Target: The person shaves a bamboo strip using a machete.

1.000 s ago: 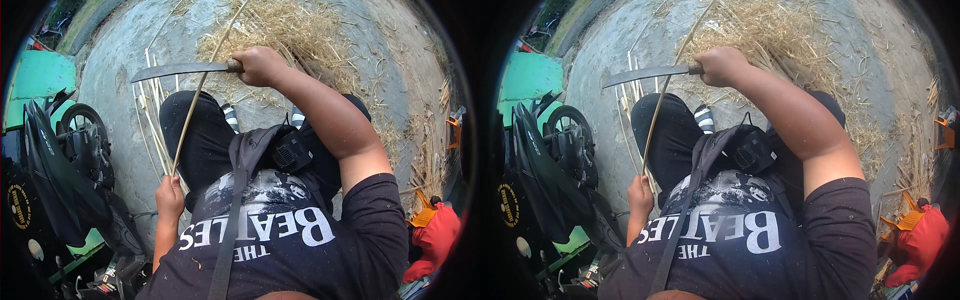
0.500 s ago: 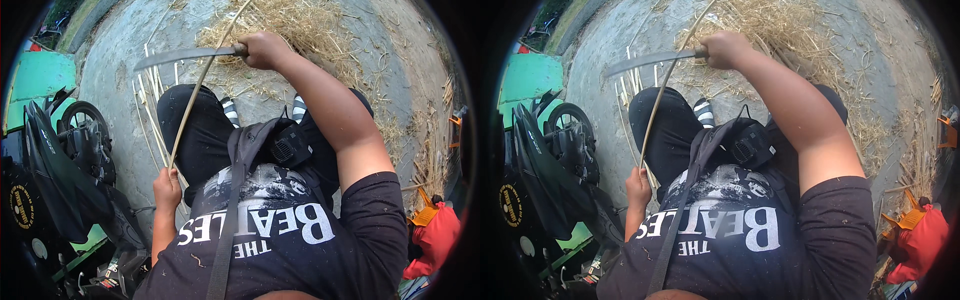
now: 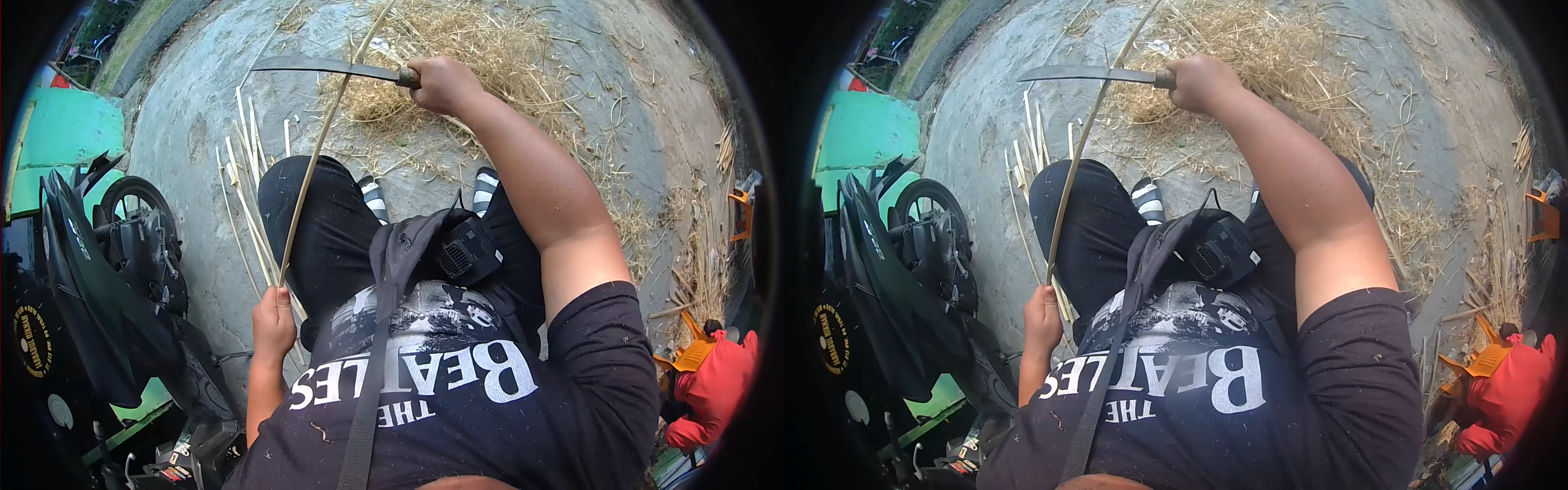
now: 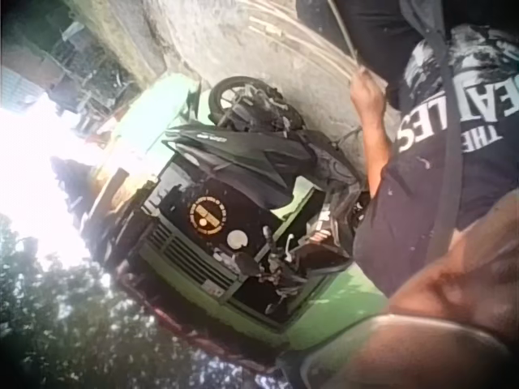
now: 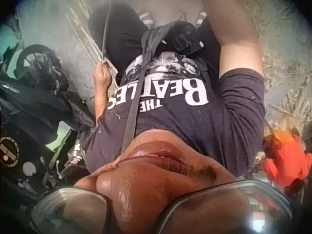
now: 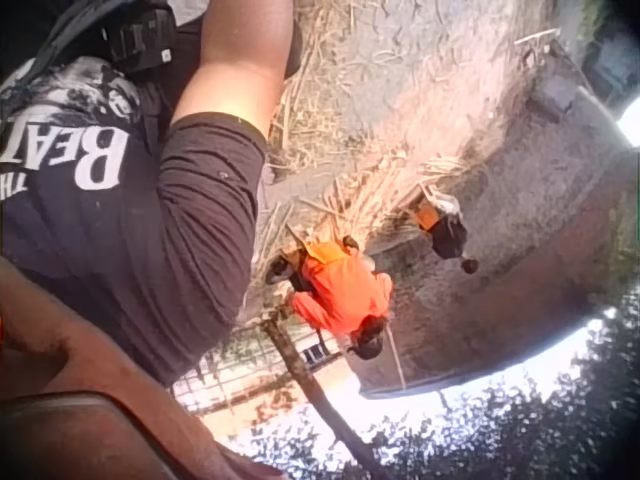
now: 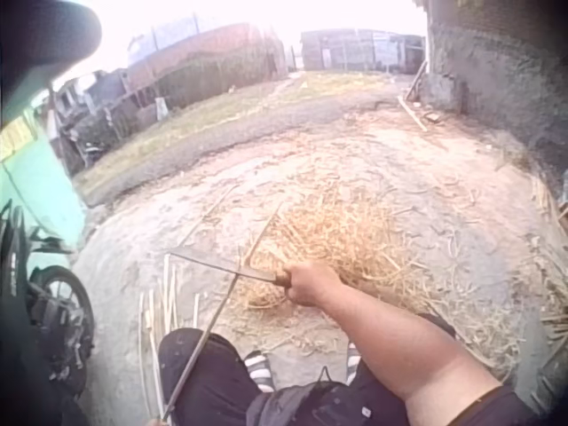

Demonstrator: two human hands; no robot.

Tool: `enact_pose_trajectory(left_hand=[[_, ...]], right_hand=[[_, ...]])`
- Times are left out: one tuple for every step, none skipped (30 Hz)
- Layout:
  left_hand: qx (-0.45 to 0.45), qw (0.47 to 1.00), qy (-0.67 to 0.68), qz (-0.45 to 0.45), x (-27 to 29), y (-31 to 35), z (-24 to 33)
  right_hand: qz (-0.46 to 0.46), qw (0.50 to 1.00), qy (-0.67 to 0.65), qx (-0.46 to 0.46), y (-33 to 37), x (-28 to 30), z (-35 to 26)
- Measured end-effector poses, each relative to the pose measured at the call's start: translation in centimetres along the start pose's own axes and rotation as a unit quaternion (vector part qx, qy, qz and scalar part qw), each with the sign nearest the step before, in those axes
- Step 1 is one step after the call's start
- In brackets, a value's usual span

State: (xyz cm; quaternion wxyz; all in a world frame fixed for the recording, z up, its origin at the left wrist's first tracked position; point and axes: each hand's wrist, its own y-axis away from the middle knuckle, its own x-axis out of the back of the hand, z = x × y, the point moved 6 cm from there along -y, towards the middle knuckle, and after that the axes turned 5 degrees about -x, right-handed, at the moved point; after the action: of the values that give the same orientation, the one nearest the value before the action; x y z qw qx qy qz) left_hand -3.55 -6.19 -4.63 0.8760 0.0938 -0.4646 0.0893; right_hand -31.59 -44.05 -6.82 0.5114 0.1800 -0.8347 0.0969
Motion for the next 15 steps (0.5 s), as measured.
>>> enact_pose_trajectory(left_hand=[[0.008,1.0,0.012,-0.009,0.1,0.0,-0.2],[0.015,0.999,0.024,-0.019,0.1,0.0,-0.4],[0.016,0.999,0.023,-0.02,0.1,0.3,-0.5],[0.009,1.0,0.021,-0.012,0.2,0.6,-0.5],[0.002,1.0,0.02,-0.003,0.3,0.9,-0.5],[0.003,1.0,0.02,-0.005,0.4,1.4,-0.6],[0.01,1.0,0.001,-0.021,0.5,2.0,-0.8],[0.017,0.999,-0.017,-0.037,0.5,2.4,-0.9],[0.019,0.999,-0.018,-0.037,0.4,2.5,-0.6],[0.018,0.999,-0.006,-0.03,0.2,2.1,-0.2],[0.016,1.0,0.006,-0.023,0.1,1.9,0.2],[0.013,1.0,0.006,-0.02,-0.1,1.6,0.1],[0.016,1.0,0.001,-0.02,-0.3,1.3,-0.1],[0.019,1.0,-0.004,-0.02,-0.6,1.0,-0.2],[0.016,1.0,-0.005,-0.021,-0.6,0.7,-0.3]], right_hand=[[-0.005,1.0,0.01,-0.018,0.1,0.2,-0.1],[0.0,1.0,0.018,-0.007,0.3,0.6,-0.5],[-0.001,1.0,0.016,-0.007,0.8,0.9,-1.2],[-0.003,0.999,0.023,0.045,1.1,1.0,-2.5],[-0.005,0.995,0.029,0.097,1.5,0.8,-3.6],[0.036,0.984,0.051,0.167,2.0,0.8,-4.6],[0.034,0.984,0.05,0.166,2.0,0.9,-4.6],[-0.007,0.984,0.068,0.163,1.9,0.6,-4.5],[-0.048,0.982,0.086,0.161,1.9,0.4,-4.3],[-0.056,0.997,0.004,0.061,0.4,-0.2,-2.0],[-0.055,0.997,0.005,0.057,0.5,-1.4,-0.9],[-0.037,0.999,-0.012,0.02,0.2,-1.3,-0.6],[-0.02,0.999,-0.029,-0.017,-0.2,-0.9,-0.2],[-0.01,1.0,-0.019,-0.009,-0.2,-0.7,-0.1],[-0.007,1.0,-0.02,-0.011,0.0,0.1,-0.4]])
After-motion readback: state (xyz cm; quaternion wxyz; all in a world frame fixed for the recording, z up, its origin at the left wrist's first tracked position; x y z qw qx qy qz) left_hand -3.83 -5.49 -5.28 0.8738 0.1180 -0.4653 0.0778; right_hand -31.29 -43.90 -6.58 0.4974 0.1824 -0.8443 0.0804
